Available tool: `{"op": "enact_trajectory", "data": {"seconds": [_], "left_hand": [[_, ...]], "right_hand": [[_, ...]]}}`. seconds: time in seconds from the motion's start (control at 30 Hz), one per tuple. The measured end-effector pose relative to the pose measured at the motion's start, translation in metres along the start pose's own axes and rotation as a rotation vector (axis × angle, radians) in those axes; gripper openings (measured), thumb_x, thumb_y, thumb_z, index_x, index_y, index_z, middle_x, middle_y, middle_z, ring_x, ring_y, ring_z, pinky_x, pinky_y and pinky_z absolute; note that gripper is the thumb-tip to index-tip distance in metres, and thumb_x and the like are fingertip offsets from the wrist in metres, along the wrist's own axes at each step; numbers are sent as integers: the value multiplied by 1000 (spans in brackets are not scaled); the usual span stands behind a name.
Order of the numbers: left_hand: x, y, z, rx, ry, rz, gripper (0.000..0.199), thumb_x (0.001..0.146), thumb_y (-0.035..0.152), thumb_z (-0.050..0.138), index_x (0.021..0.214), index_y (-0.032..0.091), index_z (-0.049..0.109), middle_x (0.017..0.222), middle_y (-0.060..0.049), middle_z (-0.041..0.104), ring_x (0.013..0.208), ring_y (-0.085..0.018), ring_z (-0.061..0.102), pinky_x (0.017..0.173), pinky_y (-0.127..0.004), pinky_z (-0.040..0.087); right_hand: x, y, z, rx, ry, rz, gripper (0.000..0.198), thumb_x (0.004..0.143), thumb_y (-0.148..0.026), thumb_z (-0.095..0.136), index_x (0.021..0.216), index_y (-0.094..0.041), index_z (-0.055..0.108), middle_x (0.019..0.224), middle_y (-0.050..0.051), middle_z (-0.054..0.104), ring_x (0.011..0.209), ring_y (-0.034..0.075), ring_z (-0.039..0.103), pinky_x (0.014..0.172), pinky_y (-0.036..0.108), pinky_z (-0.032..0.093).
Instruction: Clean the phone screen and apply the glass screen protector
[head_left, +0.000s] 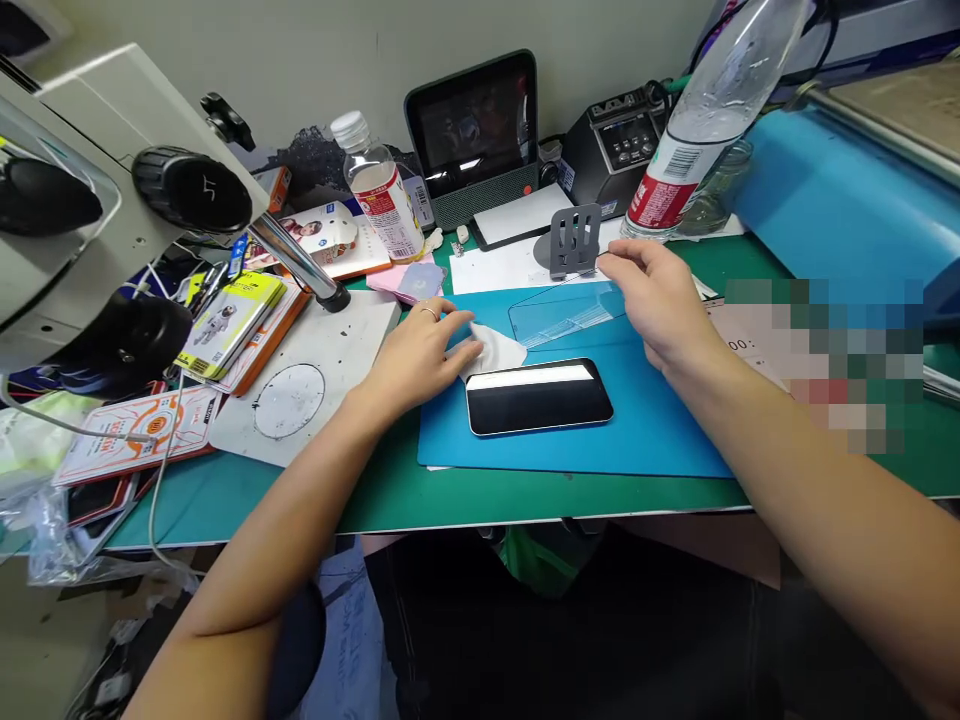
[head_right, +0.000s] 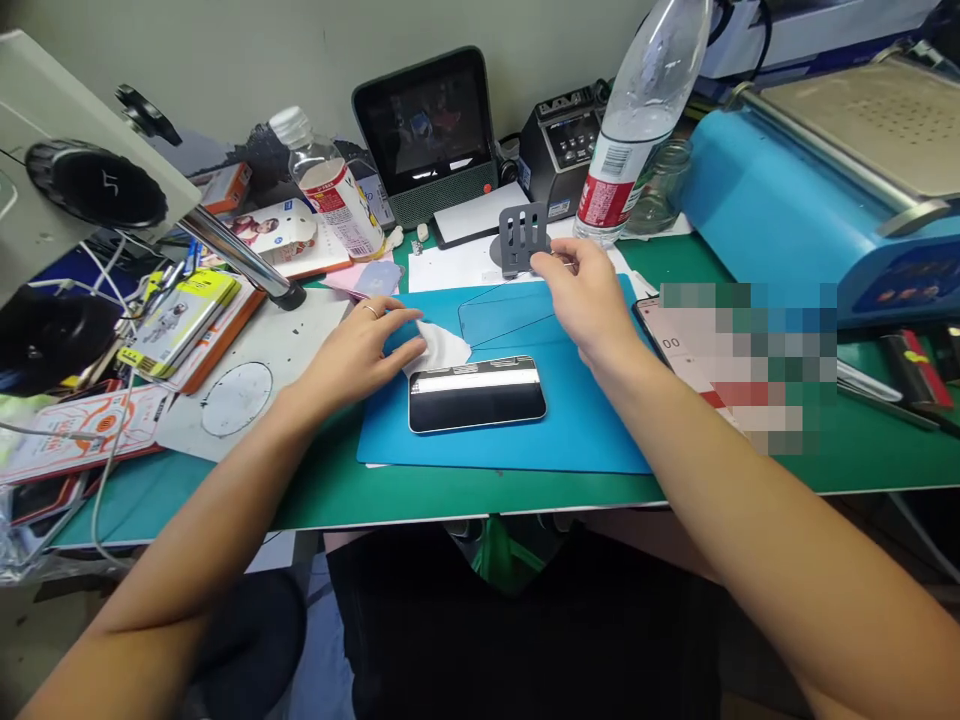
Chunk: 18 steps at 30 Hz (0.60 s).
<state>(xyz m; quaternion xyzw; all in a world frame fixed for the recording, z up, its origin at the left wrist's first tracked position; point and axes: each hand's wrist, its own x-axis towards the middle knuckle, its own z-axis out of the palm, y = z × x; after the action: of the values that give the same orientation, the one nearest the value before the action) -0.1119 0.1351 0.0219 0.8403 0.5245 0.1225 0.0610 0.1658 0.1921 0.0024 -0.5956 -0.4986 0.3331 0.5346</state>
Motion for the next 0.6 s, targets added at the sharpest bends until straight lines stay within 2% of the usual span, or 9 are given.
{"op": "enact_trajectory", "data": {"seconds": [0.1, 0.23, 0.4, 0.53, 0.6], "left_hand": [[2, 2, 2, -79, 23, 35, 23, 100, 33, 58, 116, 20, 67, 126, -11, 63, 117, -28, 59, 100, -44, 50], [0, 3, -3, -118, 64, 34, 10, 99, 26, 56, 99, 20, 64, 107, -7, 68, 103, -24, 61, 91, -39, 50], [-3, 4, -7, -175, 124, 8, 7, 98, 25, 54, 97, 21, 60, 101, -5, 72, 91, -20, 64, 76, -33, 49], [-3, 1, -7, -205, 185, -29, 6, 98, 27, 53, 95, 23, 56, 93, -2, 71, 83, -18, 65, 66, -29, 46], [-3, -1, -9, -215, 247, -56, 7, 100, 28, 52, 94, 24, 53, 88, -1, 69, 81, -18, 64, 66, -29, 47]], "right_hand": [[2, 8, -2, -94, -11, -85, 32, 79, -39, 78, 108, -27, 74, 121, 8, 71, 123, 34, 62, 112, 62, 43], [3, 16, -5, -100, -99, -85, 35, 83, -49, 75, 112, -29, 74, 120, 9, 70, 119, 37, 64, 106, 67, 47], [-2, 14, -4, -279, -108, -109, 49, 79, -57, 77, 119, -29, 71, 134, 14, 64, 136, 47, 49, 108, 78, 37], [-5, 11, -4, -295, -108, -150, 48, 81, -58, 73, 120, -30, 68, 134, 14, 63, 136, 47, 48, 108, 77, 37], [-6, 8, -5, -302, -91, -169, 44, 83, -56, 71, 120, -31, 67, 134, 13, 63, 136, 46, 48, 108, 75, 38]]}}
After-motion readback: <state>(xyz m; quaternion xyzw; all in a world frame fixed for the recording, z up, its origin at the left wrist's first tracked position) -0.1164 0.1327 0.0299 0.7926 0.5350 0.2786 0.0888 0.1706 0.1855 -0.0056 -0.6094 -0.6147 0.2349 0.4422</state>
